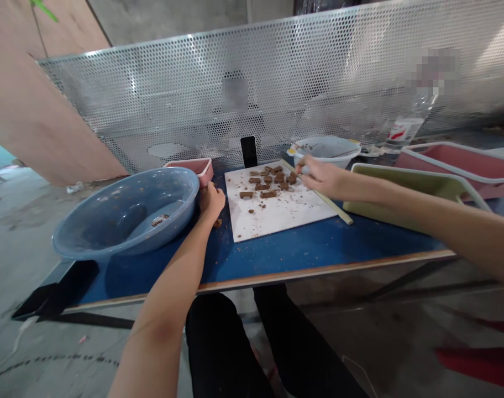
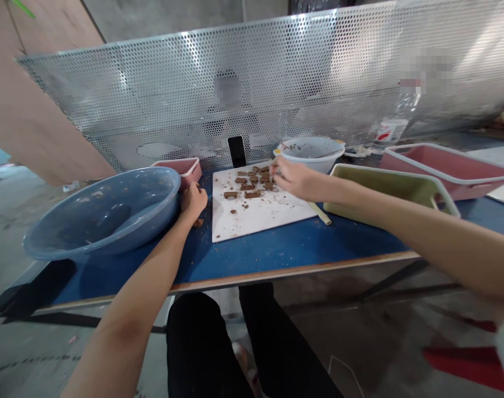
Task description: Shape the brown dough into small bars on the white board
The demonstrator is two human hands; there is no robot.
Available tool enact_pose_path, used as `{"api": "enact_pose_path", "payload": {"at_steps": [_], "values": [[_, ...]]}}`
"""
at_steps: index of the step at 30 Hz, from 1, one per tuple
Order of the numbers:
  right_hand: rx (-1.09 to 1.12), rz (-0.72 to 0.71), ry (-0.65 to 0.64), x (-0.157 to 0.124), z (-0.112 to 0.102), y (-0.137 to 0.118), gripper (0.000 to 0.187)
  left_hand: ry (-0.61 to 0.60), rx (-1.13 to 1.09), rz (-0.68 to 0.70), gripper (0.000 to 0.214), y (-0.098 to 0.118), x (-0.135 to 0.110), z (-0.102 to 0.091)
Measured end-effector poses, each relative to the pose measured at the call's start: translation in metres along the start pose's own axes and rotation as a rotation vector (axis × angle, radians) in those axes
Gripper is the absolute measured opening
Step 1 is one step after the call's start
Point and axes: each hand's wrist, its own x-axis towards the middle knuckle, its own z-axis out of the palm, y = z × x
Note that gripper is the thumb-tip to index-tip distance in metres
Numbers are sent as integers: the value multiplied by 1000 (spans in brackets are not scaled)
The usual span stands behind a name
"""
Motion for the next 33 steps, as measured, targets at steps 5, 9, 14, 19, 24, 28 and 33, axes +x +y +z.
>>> {"api": "enact_pose_path", "payload": {"at_steps": [5,9,14,19,24,28,33], "values": [[124,-163,-229,27,63,-34,25,43,-42,19,36,-3,3,5],[286,-186,-269,52,100,-34,38,102,-142,114,29,-2,5,4],[443,-235,-165,82,126,-32,40,193,-562,214,22,10,2,6],[471,-387,64,104,140,-54,43,-49,-1256,-91,33,29,-5,5],[360,-410,81,105,155,-67,47,-397,-1543,-338,45,40,-13,-13],[370,-465,42,94,145,-67,52,-502,-1569,-466,29,49,-19,-20],[392,-526,33,90,121,-72,41,-452,-1648,-471,22,58,-27,-10]]}}
